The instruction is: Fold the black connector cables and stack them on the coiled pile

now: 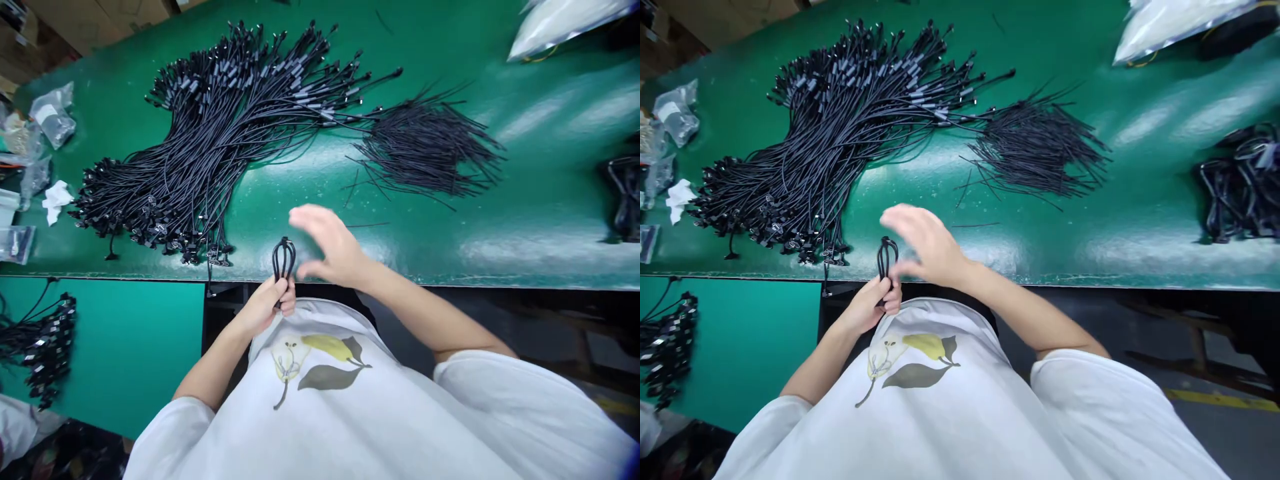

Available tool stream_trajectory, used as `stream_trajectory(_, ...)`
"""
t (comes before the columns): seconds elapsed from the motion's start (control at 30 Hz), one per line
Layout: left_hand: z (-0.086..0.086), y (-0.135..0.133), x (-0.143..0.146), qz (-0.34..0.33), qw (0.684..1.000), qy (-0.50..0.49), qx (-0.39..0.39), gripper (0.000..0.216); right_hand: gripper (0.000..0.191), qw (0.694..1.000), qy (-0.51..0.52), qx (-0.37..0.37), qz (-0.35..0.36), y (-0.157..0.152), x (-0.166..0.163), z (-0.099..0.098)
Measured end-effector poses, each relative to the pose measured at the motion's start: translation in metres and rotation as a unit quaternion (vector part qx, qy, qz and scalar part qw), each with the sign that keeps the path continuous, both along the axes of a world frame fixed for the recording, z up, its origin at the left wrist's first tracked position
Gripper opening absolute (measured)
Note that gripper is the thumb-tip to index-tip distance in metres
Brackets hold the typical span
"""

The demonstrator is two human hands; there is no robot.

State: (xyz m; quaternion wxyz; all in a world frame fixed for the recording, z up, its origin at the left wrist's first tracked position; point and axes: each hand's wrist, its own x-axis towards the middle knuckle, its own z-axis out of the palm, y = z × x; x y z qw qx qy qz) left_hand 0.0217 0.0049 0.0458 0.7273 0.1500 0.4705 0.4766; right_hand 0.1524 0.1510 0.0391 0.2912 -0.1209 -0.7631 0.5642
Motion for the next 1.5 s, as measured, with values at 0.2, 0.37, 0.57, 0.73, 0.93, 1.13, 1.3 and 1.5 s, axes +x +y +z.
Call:
stream_trajectory(0.2, 0.010, 0.003, -0.018, -0.232, 0.937, 0.257, 0.037, 0.027, 0.032, 0.919, -0.168, 0.304, 0.186, -0.020, 0.019, -0.018)
stream_trajectory(0.37, 0.023, 0.003, -0.011, -0.320, 0.818, 0.455, 0.145, 0.013, 0.030, 0.919, -0.286, 0.056, 0.266, -0.024, 0.032, -0.007)
stream_trajectory(0.57, 0.011, 0.000, -0.001, -0.399, 0.690, 0.561, 0.223, 0.017, 0.050, 0.783, -0.340, -0.371, 0.365, -0.020, 0.041, -0.011)
stream_trajectory(0.73, -0.002, 0.007, -0.002, -0.361, 0.675, 0.611, 0.203, 0.020, 0.026, 0.921, -0.302, -0.007, 0.244, -0.021, 0.050, -0.010)
stream_trajectory(0.93, -0.002, 0.022, 0.001, -0.318, 0.848, 0.400, 0.141, 0.028, 0.029, 0.868, -0.315, 0.357, 0.140, -0.030, 0.051, -0.011)
stream_trajectory(1.13, -0.014, 0.026, 0.011, -0.119, 0.975, 0.188, 0.018, 0.043, 0.025, 0.936, -0.223, 0.255, -0.100, 0.040, 0.095, -0.016)
stream_trajectory(1.3, -0.012, 0.039, 0.017, 0.026, 0.991, 0.130, 0.018, 0.042, 0.018, 0.805, -0.281, 0.164, -0.496, 0.129, 0.165, -0.045)
stream_trajectory(1.5, -0.007, 0.049, 0.030, 0.053, 0.995, 0.085, 0.028, 0.040, 0.015, 0.747, -0.342, 0.207, -0.531, 0.143, 0.174, -0.066)
